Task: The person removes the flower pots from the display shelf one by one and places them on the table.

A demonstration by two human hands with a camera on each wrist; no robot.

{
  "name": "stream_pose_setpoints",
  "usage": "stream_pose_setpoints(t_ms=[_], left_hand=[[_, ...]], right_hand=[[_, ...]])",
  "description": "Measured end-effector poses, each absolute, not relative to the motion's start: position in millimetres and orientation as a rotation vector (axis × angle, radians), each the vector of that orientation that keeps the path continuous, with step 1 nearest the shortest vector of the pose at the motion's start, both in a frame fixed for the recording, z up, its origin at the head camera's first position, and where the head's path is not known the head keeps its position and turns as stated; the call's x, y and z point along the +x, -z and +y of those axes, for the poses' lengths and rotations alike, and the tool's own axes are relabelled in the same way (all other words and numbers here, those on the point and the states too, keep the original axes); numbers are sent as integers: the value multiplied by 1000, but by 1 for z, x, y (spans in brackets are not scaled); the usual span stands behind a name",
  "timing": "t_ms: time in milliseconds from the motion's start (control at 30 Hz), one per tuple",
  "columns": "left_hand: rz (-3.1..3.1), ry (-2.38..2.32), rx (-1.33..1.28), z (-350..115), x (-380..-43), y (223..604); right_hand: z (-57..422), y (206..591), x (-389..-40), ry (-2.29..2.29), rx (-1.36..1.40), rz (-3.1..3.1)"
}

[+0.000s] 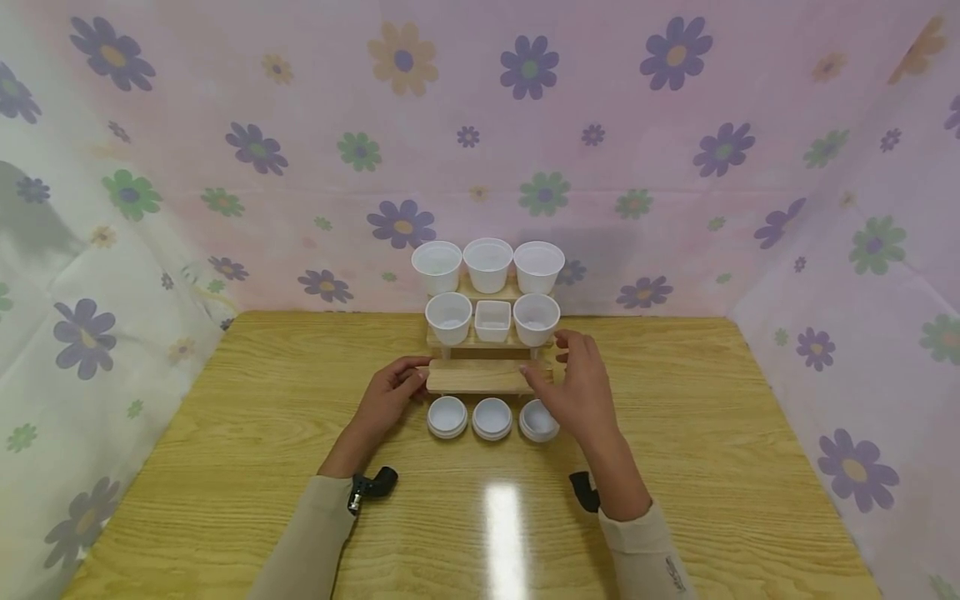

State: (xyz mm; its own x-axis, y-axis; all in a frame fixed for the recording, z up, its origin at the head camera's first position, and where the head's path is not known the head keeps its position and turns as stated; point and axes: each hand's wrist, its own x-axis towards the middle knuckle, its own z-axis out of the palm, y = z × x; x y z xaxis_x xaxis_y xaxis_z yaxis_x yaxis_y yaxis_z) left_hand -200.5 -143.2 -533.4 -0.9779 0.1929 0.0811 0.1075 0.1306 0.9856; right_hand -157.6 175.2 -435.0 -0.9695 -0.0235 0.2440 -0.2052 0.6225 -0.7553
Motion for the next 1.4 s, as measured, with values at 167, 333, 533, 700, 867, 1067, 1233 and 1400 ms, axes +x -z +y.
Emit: stream_pose_setpoints(t_ms=[167,333,533,700,867,1067,1233,1400], left_hand=[[2307,-2014,308,-143,-200,532],[2294,-2026,310,-143,-200,533],[2296,-2025,310,-143,-200,535],[2296,-2028,339,-143,-200,534],[2292,-2029,332,-143,-200,534],[2283,-2032,309,-143,-199,535],[2288,-2032,319,-143,-198,535],[2289,-2031,308,-143,-199,534]], right_hand=[[172,434,-162,-1274,130,-2617],[170,434,-166,-1300,90,-2574],[167,436,-174,-1350,76,-2505],[167,436,-182,-1380,96,-2461],[167,437,-189,-1384,116,-2425],[166,441,-192,-1384,128,-2394],[164,445,-193,-1390,124,-2346],[162,446,-195,-1386,108,-2342]])
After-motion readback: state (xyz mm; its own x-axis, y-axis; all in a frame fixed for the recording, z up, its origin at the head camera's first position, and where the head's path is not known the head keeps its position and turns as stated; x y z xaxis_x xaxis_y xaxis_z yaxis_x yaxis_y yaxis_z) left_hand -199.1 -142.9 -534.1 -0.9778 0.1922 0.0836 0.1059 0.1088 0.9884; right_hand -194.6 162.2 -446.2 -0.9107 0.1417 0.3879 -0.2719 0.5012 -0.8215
